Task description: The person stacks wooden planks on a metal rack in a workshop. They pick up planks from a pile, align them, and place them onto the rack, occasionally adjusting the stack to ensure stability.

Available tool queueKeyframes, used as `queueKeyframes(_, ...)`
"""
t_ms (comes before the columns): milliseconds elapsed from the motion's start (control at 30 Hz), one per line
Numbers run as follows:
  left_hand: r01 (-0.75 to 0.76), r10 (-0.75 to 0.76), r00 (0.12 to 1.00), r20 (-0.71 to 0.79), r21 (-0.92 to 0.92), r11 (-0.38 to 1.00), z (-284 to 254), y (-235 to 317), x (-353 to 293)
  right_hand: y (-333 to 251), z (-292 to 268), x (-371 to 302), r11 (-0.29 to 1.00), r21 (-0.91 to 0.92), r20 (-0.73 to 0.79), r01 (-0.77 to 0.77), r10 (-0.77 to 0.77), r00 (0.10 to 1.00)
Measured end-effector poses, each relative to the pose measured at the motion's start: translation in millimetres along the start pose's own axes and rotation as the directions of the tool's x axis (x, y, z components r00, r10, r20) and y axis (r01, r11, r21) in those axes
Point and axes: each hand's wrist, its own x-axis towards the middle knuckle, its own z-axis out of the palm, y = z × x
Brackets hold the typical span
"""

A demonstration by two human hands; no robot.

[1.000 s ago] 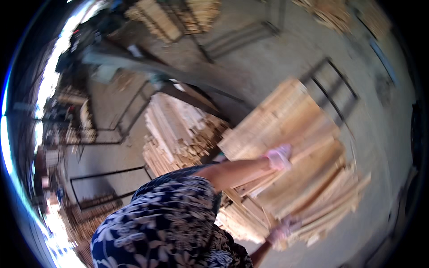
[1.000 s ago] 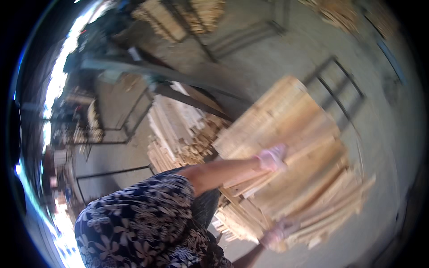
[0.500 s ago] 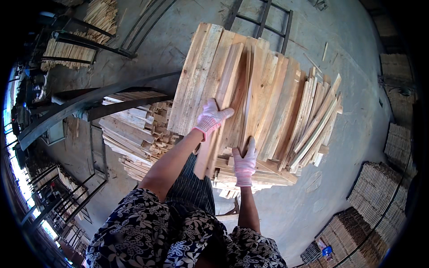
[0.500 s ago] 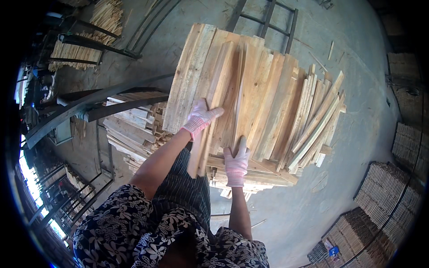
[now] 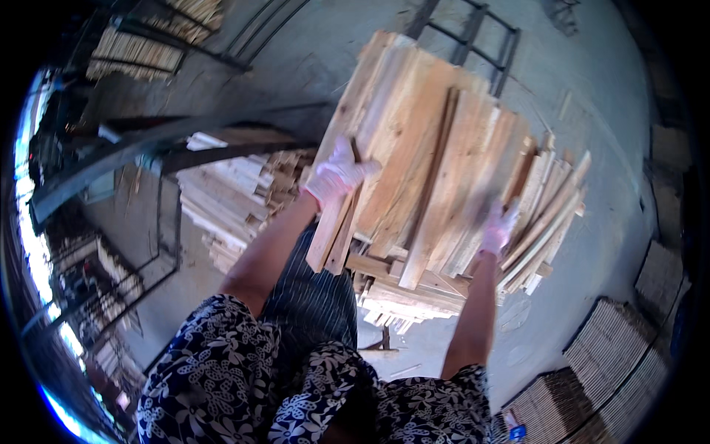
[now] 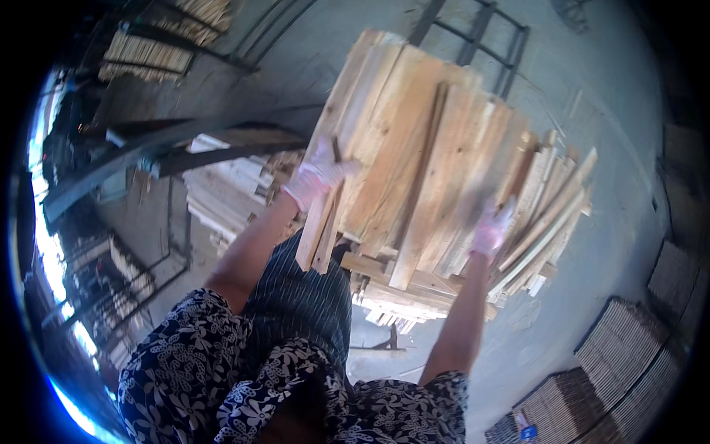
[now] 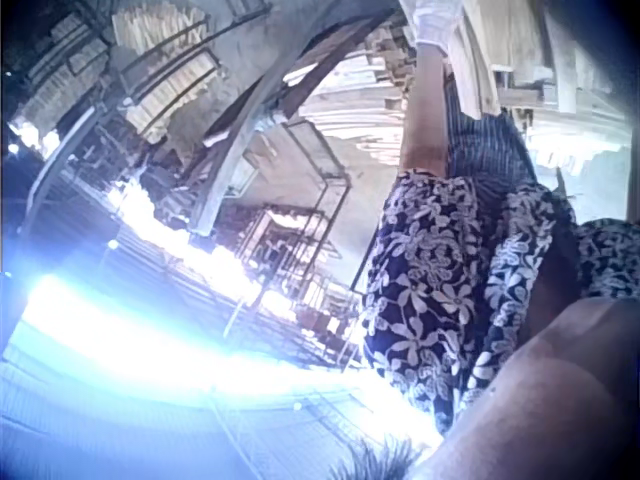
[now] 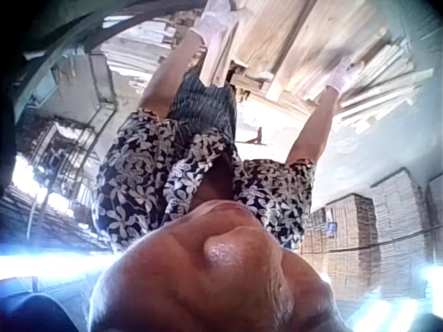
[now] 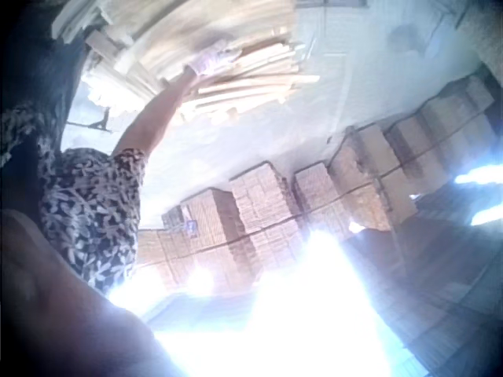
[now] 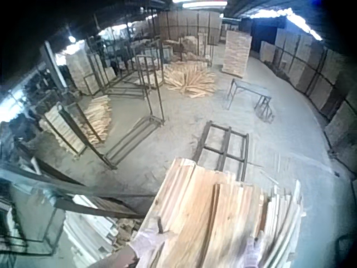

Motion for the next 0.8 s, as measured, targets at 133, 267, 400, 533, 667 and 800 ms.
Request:
queueKeyframes(133,-0.031,-0.04,0.991,-0.126,-0.512,0.858,-89.7,-68.1,7.7,-46.6,25.7,55.4,0.921,0.331,0.303,-0.208,0.105,0.947)
queueKeyframes(267,0.216,-0.21,0.972,0.1,-0.729,0.649,-141.0,-106.9,37.4,-25.6,47.1,77.1,0.962,0.249,0.275,-0.112,0.041,0.961)
queueKeyframes(400,0.389,-0.232,0.914,0.334,-0.558,0.733,-131.4,-119.6,38.1,-57.9,40.0,67.0,0.957,0.213,0.377,-0.195,0.103,0.92)
queueKeyframes(533,0.421,-0.178,0.803,0.569,-0.33,0.845,-109.3,-82.3,44.8,-27.5,26.2,80.6,0.978,0.133,0.324,-0.161,0.11,0.939)
queueKeyframes(667,0.399,-0.209,0.855,0.475,-0.343,0.85,-108.5,-99.2,35.8,-56.5,37.4,72.5,0.978,0.063,0.354,-0.197,0.163,0.921)
queueKeyframes(800,0.4,-0.218,0.841,0.496,-0.297,0.867,-104.4,-90.5,48.6,-40.8,32.8,72.3,0.983,0.082,0.303,-0.161,0.13,0.944)
